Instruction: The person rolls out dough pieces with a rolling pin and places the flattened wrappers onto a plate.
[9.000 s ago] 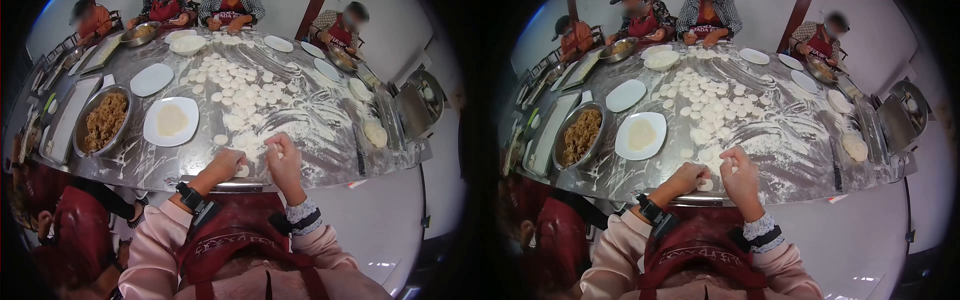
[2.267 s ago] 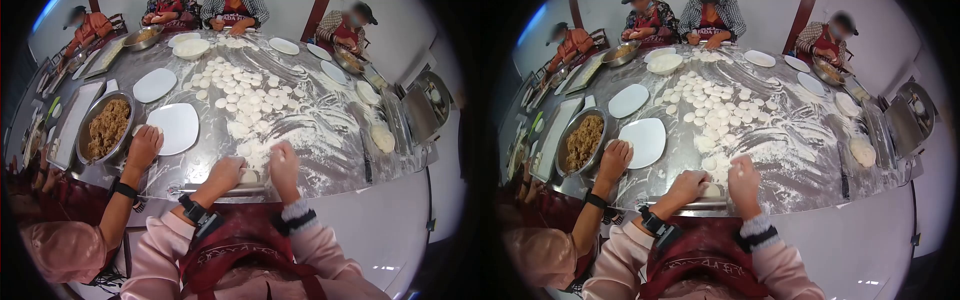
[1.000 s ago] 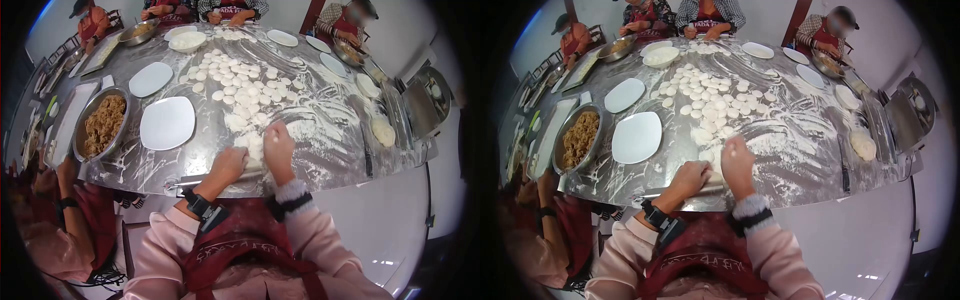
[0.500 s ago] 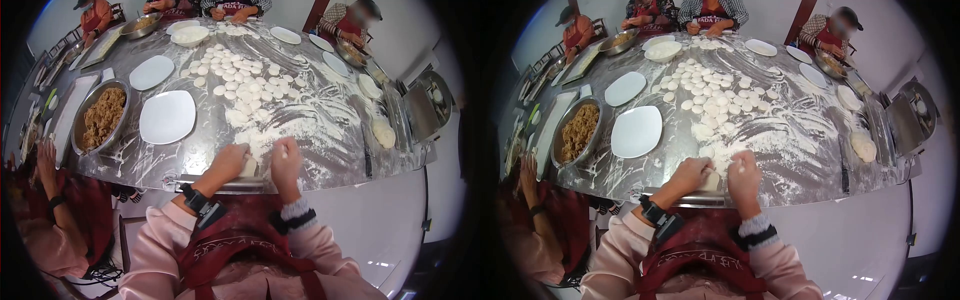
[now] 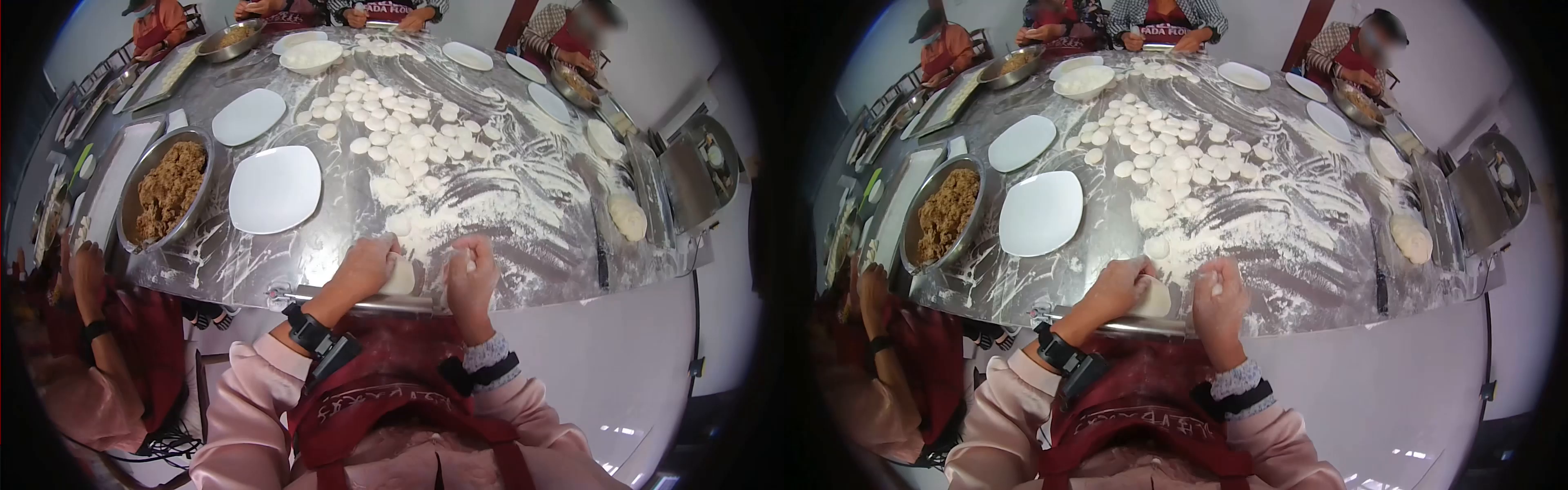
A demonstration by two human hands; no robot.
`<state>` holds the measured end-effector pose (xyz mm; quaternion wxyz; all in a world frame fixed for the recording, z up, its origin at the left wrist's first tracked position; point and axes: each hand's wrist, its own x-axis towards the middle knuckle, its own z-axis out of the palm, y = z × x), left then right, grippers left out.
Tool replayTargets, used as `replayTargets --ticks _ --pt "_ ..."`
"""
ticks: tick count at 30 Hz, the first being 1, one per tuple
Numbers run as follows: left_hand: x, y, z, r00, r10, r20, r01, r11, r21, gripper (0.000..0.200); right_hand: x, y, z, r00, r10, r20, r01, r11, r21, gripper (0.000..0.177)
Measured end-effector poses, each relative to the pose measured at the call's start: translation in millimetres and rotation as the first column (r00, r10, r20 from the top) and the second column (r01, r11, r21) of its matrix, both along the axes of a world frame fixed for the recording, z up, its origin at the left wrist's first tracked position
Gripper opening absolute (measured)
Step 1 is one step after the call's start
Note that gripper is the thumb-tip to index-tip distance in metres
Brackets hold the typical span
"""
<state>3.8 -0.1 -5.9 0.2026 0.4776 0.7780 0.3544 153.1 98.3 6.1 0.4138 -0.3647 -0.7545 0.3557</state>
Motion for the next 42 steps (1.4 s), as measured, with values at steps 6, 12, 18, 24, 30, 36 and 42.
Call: replayTargets --ticks 6,12,18,24,30,36,42 --pt "22.2 11.6 -1.5 0.998 0.001 -0.057 0.005 0.995 0.099 0.015 -70.5 38.8 14.4 1.0 0.001 0.007 -0.003 0.962 0.274 0.008" --pt "-0.3 -13.0 -1.0 0.993 -0.092 -0.075 0.096 0.994 0.05 0.014 -18.7 13.9 -0.8 1.0 0.011 -0.026 -0.012 0.999 -0.053 0.008" --pt "-107.4 -70.7 10.9 0.851 0.517 0.089 -0.52 0.809 0.273 0.026 -12.9 3.0 23.1 0.997 -0.044 0.064 0.04 0.997 0.064 0.008" --pt "-70.0 -36.7 31.9 0.96 0.251 -0.121 -0.231 0.96 0.156 0.03 -27.8 17.1 11.9 1.0 0.019 0.025 -0.021 0.997 0.077 0.008" --pt "-18.4 35.5 7.3 0.905 -0.172 -0.39 0.192 0.981 0.013 0.024 -22.7 12.5 18.1 0.999 0.032 -0.002 -0.031 0.993 0.118 0.008" --pt "-31.7 8.8 -2.1 0.903 0.121 -0.412 -0.145 0.989 -0.028 0.023 -18.5 13.4 13.1 0.998 0.059 -0.025 -0.054 0.987 0.148 0.008" --pt "-19.0 -1.6 1.2 0.988 -0.15 0.041 0.152 0.987 -0.048 0.013 -10.3 11.7 17.1 0.993 0.117 0.034 -0.119 0.991 0.062 0.007"
